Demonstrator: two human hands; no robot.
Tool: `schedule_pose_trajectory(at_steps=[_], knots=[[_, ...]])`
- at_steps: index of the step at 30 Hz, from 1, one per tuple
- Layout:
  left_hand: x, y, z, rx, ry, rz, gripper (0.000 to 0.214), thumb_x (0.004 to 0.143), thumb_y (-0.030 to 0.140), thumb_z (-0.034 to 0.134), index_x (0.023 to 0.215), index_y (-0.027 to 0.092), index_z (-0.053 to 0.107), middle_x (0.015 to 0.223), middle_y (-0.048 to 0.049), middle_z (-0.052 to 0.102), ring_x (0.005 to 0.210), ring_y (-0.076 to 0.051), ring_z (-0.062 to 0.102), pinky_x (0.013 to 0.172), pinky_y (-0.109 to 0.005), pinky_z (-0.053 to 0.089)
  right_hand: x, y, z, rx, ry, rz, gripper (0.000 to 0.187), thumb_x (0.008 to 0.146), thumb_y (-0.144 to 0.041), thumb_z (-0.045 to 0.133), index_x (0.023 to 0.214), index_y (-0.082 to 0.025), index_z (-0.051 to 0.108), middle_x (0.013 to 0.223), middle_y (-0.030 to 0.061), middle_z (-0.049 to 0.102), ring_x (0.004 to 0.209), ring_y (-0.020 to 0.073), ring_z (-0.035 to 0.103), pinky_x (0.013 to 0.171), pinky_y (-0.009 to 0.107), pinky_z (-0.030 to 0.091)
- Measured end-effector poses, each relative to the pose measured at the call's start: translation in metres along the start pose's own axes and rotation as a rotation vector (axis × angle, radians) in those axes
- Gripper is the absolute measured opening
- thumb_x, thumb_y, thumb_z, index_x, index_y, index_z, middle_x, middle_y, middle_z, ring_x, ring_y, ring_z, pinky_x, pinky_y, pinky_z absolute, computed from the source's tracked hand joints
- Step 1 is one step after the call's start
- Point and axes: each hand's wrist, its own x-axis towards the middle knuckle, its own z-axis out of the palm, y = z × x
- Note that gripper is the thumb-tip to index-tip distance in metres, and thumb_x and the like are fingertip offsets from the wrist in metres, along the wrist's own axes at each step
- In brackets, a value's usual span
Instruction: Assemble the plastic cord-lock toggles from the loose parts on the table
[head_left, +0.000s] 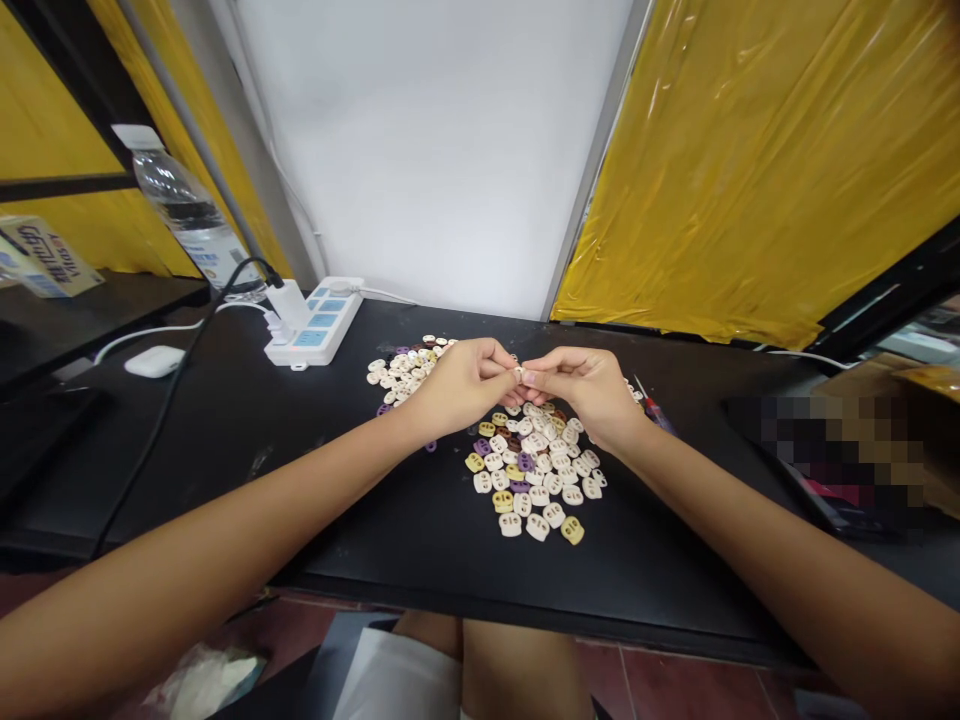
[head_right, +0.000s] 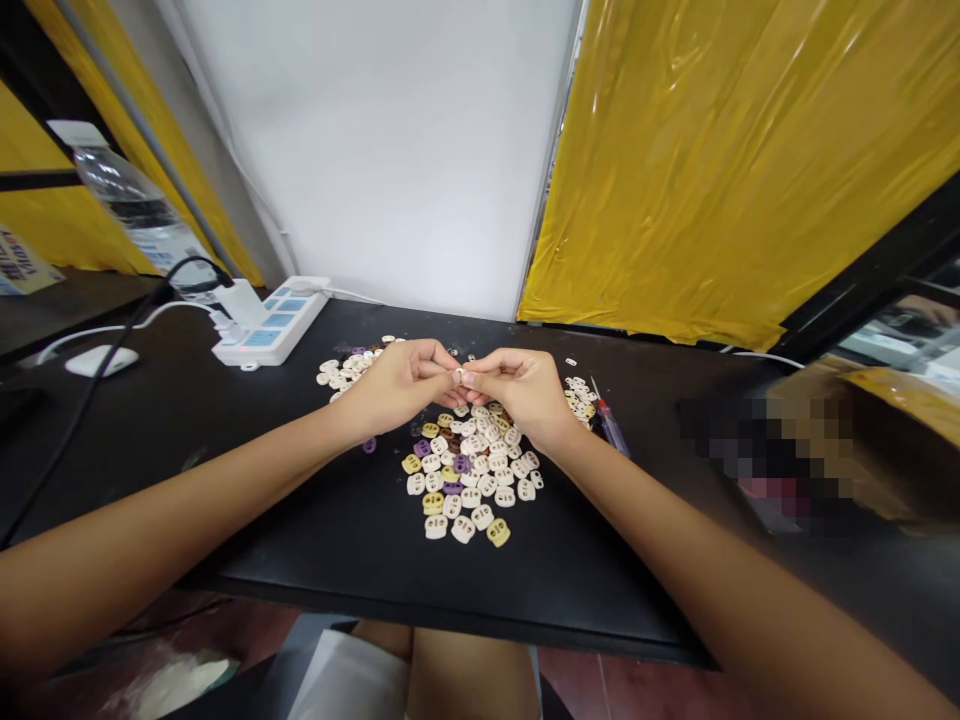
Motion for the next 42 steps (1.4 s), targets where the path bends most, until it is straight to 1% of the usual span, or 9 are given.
schedule_pose_trajectory(at_steps=[3,7,15,19,25,28,30,36,42], knots=[[0.001,0.000,0.000,-0.021,0.035,-0.022,0.013,0.088,0.014,0.070,0.081,0.015,0.058,0.071,-0.0050,0.077,0.069,-0.014,0.077,0.074,-0.029,0.063,0.000,-0.002,0.000,-0.012,0.030,-0.018,0.023,0.053,-0.023,0.098,0.071,-0.022,0.083,0.063,0.0017,0.075,0.057,0.0123,0.065,0.060,0.029,0.055],[0.003,0.004,-0.002,-0.041,0.034,0.016,0.011,0.089,0.017,0.070,0.085,0.014,0.061,0.077,-0.0069,0.079,0.076,-0.015,0.078,0.077,-0.029,0.063,0.003,-0.009,-0.007,-0.028,-0.062,-0.051,0.021,0.063,-0.027,0.093,0.082,-0.022,0.085,0.073,0.0028,0.078,0.062,0.0119,0.066,0.064,0.030,0.056],[0.002,0.000,0.000,-0.010,0.013,0.017,0.011,0.087,0.019,0.071,0.086,0.016,0.060,0.079,-0.0070,0.079,0.079,-0.017,0.078,0.079,-0.033,0.063,0.005,-0.008,-0.010,-0.043,-0.112,-0.021,0.019,0.063,-0.026,0.092,0.078,-0.023,0.081,0.070,-0.0009,0.074,0.062,0.0108,0.060,0.060,0.028,0.048],[0.002,0.011,-0.003,0.048,-0.017,0.015,0.008,0.088,0.020,0.067,0.086,0.016,0.061,0.080,-0.0070,0.079,0.078,-0.016,0.076,0.077,-0.031,0.060,0.010,-0.011,-0.022,-0.139,-0.111,-0.003,0.024,0.069,-0.029,0.086,0.092,-0.022,0.082,0.074,0.0000,0.073,0.065,0.0121,0.058,0.063,0.029,0.047],[-0.004,0.019,-0.009,0.393,-0.188,0.159,0.013,0.087,0.023,0.065,0.077,0.016,0.071,0.078,-0.0025,0.072,0.072,-0.013,0.063,0.069,-0.027,0.049,0.024,-0.007,-0.050,-0.502,0.067,-0.058,0.017,0.076,-0.027,0.076,0.089,-0.017,0.079,0.075,0.0037,0.074,0.065,0.0148,0.060,0.068,0.033,0.049],[-0.005,0.015,-0.009,0.525,-0.281,0.229,0.020,0.089,0.032,0.068,0.082,0.017,0.077,0.080,-0.0036,0.070,0.071,-0.014,0.059,0.064,-0.028,0.044,0.027,0.003,-0.055,-0.703,0.024,-0.104,0.013,0.079,-0.021,0.071,0.087,-0.017,0.080,0.081,0.0074,0.078,0.074,0.0198,0.067,0.075,0.037,0.052],[-0.004,0.015,-0.010,0.578,-0.247,0.253,0.025,0.091,0.036,0.065,0.088,0.017,0.081,0.085,-0.0053,0.072,0.072,-0.015,0.059,0.065,-0.029,0.043,0.027,0.008,-0.055,-0.809,-0.054,-0.151,0.014,0.081,-0.021,0.070,0.089,-0.018,0.081,0.086,0.0077,0.079,0.078,0.0217,0.069,0.078,0.039,0.052],[0.006,0.027,-0.047,0.870,0.070,0.200,0.022,0.087,0.028,0.063,0.097,0.019,0.081,0.100,-0.0078,0.078,0.085,-0.021,0.066,0.079,-0.034,0.047,0.025,0.008,-0.053,-1.049,-0.181,-0.271,0.009,0.083,-0.022,0.073,0.086,-0.023,0.081,0.089,0.0079,0.076,0.087,0.0260,0.067,0.083,0.041,0.050],[0.007,0.035,-0.082,1.026,0.004,0.014,0.019,0.075,0.020,0.065,0.084,0.021,0.081,0.081,-0.0064,0.078,0.070,-0.021,0.066,0.067,-0.031,0.046,0.022,0.007,-0.048,-1.142,-0.177,-0.294,0.019,0.092,-0.019,0.054,0.079,-0.021,0.067,0.087,0.0097,0.072,0.090,0.0272,0.064,0.082,0.039,0.045]])
